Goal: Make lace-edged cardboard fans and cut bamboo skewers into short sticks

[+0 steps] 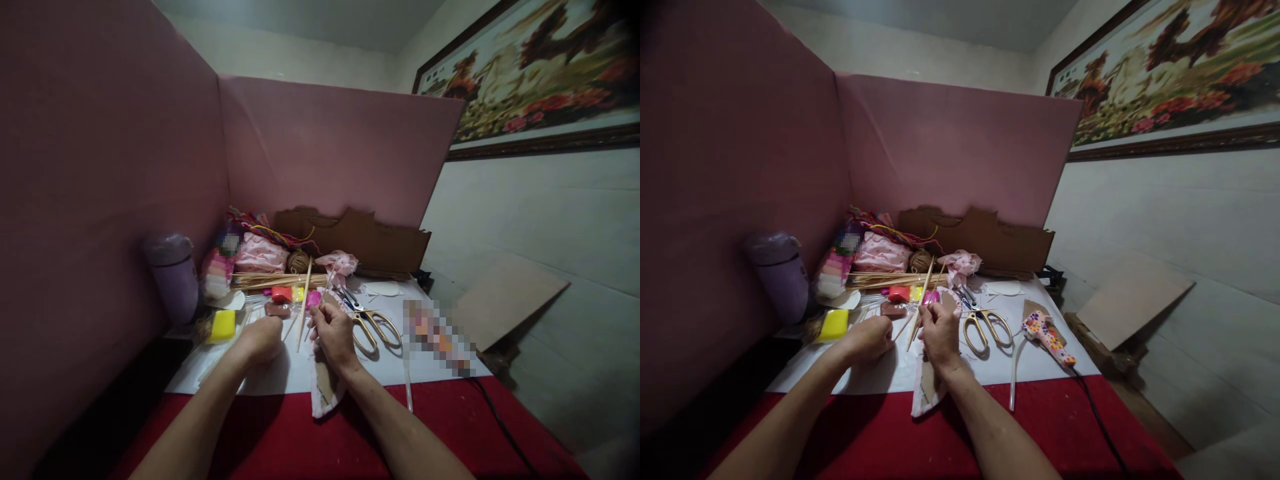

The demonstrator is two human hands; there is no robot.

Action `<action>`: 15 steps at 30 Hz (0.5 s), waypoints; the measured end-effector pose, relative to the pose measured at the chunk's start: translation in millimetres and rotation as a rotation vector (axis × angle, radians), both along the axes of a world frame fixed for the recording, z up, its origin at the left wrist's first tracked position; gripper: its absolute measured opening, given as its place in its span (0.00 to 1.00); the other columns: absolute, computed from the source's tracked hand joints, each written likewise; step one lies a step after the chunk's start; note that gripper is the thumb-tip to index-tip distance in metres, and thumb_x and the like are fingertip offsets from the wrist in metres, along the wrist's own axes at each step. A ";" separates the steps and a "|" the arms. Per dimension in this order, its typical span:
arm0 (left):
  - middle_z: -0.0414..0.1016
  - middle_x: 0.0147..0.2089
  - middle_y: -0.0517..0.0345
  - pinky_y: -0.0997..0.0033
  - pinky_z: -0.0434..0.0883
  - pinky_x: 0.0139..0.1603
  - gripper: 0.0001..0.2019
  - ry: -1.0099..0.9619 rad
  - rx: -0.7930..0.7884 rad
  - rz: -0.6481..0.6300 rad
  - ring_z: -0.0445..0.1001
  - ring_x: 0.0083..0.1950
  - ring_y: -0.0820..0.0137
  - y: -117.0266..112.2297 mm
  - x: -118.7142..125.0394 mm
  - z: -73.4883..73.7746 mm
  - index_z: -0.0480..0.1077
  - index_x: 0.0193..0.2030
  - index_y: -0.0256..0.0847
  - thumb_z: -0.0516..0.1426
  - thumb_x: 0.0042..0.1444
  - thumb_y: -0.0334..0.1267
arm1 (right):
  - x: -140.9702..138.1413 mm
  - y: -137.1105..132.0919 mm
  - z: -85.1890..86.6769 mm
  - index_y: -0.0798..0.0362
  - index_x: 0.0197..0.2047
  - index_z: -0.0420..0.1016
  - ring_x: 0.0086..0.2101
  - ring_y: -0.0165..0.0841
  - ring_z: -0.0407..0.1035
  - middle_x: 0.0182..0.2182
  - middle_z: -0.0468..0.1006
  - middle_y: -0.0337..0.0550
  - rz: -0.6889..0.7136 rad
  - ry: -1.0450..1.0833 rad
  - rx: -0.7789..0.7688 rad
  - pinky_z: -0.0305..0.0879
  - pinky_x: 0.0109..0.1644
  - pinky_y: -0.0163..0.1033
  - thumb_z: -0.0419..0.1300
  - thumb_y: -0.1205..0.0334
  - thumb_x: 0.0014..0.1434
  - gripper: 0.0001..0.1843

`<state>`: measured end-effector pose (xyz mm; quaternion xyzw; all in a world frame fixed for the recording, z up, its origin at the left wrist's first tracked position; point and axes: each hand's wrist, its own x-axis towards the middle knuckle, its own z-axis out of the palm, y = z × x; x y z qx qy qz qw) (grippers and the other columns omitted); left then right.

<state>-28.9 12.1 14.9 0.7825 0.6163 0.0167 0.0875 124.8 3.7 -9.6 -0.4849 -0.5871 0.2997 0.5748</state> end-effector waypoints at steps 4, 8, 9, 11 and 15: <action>0.76 0.41 0.37 0.58 0.67 0.41 0.16 0.037 0.098 0.100 0.74 0.44 0.52 1.7 -6.7 3.1 0.75 0.41 0.40 0.51 0.48 0.30 | -0.2 -1.2 -0.4 0.53 0.21 0.63 0.13 0.24 0.62 0.15 0.66 0.34 0.000 -0.046 0.011 0.53 0.14 0.27 0.52 0.49 0.58 0.20; 0.76 0.42 0.39 0.58 0.68 0.41 0.18 0.099 0.111 0.087 0.74 0.44 0.53 0.0 -7.8 3.8 0.74 0.44 0.43 0.50 0.49 0.30 | -1.9 -3.1 -1.2 0.53 0.20 0.62 0.13 0.24 0.62 0.14 0.64 0.33 0.013 -0.073 0.018 0.53 0.15 0.27 0.53 0.50 0.58 0.20; 0.76 0.41 0.38 0.58 0.68 0.41 0.17 0.106 0.110 0.077 0.74 0.45 0.52 -0.1 -7.4 2.8 0.74 0.43 0.41 0.51 0.49 0.31 | -2.0 -3.3 -1.5 0.53 0.20 0.62 0.13 0.24 0.62 0.14 0.65 0.33 0.015 -0.073 0.016 0.53 0.15 0.27 0.53 0.49 0.58 0.20; 0.76 0.40 0.36 0.57 0.68 0.41 0.14 0.094 0.104 0.051 0.74 0.44 0.51 0.1 -6.1 0.2 0.75 0.40 0.37 0.51 0.49 0.32 | -1.9 -3.0 -2.4 0.53 0.20 0.62 0.13 0.24 0.62 0.15 0.66 0.33 0.015 -0.071 0.012 0.53 0.15 0.27 0.53 0.48 0.57 0.20; 0.77 0.37 0.38 0.61 0.67 0.41 0.11 0.041 0.092 -0.019 0.75 0.42 0.54 0.8 -5.3 0.7 0.75 0.33 0.37 0.53 0.47 0.32 | -1.3 -1.8 -4.0 0.53 0.21 0.63 0.13 0.24 0.62 0.15 0.68 0.34 0.015 -0.069 0.013 0.53 0.15 0.27 0.53 0.47 0.57 0.21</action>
